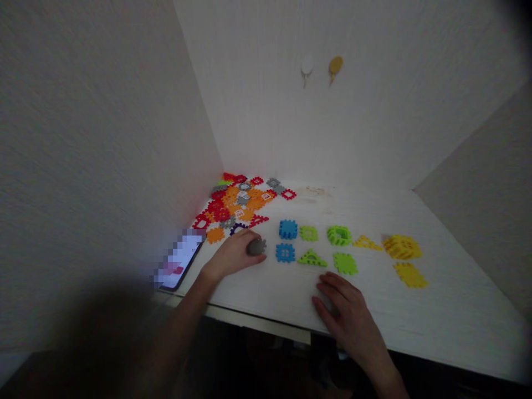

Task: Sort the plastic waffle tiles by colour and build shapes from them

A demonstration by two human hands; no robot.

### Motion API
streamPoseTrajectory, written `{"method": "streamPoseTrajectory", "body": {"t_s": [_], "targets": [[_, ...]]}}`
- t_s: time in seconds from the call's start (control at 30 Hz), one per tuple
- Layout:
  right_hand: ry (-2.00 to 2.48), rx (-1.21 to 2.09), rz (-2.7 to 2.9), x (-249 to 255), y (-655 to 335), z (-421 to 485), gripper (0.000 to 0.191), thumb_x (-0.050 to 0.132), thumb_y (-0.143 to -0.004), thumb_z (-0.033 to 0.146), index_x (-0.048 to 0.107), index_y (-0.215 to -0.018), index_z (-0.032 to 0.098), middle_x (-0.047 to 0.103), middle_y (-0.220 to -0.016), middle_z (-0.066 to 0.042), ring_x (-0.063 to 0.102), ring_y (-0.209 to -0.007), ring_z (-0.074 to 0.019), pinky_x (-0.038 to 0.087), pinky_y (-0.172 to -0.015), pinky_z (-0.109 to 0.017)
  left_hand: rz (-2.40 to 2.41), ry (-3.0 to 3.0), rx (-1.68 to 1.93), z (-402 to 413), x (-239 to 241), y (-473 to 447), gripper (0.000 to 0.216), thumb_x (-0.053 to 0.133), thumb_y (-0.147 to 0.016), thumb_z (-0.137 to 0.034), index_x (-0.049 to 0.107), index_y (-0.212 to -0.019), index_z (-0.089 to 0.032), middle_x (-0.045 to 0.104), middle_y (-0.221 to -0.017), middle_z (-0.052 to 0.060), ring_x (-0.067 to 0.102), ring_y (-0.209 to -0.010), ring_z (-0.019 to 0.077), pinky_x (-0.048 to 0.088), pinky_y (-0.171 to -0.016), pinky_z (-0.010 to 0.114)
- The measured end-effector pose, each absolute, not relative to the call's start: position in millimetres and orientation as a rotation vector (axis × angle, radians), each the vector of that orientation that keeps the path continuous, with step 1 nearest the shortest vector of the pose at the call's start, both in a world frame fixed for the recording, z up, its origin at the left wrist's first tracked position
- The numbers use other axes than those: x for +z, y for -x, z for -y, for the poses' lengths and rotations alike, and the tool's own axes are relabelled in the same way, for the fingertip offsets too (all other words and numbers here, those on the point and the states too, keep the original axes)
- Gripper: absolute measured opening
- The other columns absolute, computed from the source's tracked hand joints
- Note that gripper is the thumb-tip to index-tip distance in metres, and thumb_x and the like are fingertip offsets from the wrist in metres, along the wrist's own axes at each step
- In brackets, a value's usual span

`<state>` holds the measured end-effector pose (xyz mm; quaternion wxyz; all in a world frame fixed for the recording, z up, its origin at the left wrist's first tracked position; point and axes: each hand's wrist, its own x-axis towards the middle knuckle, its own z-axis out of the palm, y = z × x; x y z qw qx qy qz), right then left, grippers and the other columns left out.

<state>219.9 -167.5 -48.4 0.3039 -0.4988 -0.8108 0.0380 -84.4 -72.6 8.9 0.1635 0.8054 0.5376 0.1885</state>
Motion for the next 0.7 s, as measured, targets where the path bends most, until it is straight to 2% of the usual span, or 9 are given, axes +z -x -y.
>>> {"method": "streamPoseTrajectory", "body": {"t_s": [0.13, 0.47, 0.6, 0.7], "targets": [[1.323, 0.102, 2.148, -50, -220, 168, 0.029, 0.056, -0.085, 0.039, 0.063, -0.107, 0.021, 0.062, -0.117, -0.010, 0.054, -0.115, -0.0272, 0.047, -0.094, -0.049, -1.532, -2.355, 0.532, 80, -2, 84, 0.041, 0.068, -0.070, -0.050, 0.063, -0.103, -0.027, 0.062, -0.107, 0.006, 0.056, -0.102, 0.0254, 0.043, -0.093, 0.038], [1.318, 0.104, 2.162, -50, -220, 167, 0.029, 0.057, -0.085, 0.038, 0.062, -0.108, 0.020, 0.061, -0.117, -0.010, 0.054, -0.114, -0.0267, 0.047, -0.093, -0.048, -1.534, -2.341, 0.646, 80, -17, 87, 0.042, 0.065, -0.072, -0.054, 0.064, -0.103, -0.025, 0.060, -0.110, 0.007, 0.054, -0.105, 0.0251, 0.041, -0.096, 0.039], [1.328, 0.095, 2.158, -51, -220, 167, 0.029, 0.058, -0.085, 0.037, 0.061, -0.107, 0.020, 0.060, -0.119, -0.011, 0.053, -0.115, -0.0267, 0.047, -0.094, -0.048, -1.541, -2.313, 0.637, 80, 0, 89, 0.053, 0.067, -0.069, -0.056, 0.060, -0.111, -0.023, 0.057, -0.117, 0.009, 0.053, -0.109, 0.0263, 0.042, -0.097, 0.038], [1.323, 0.094, 2.157, -50, -220, 168, 0.029, 0.058, -0.085, 0.036, 0.061, -0.108, 0.020, 0.060, -0.119, -0.011, 0.052, -0.117, -0.0268, 0.046, -0.095, -0.048, -1.553, -2.271, 0.706, 63, 23, 89, 0.050, 0.059, -0.078, -0.054, 0.056, -0.117, -0.023, 0.057, -0.119, 0.008, 0.056, -0.106, 0.0238, 0.046, -0.092, 0.036]]}}
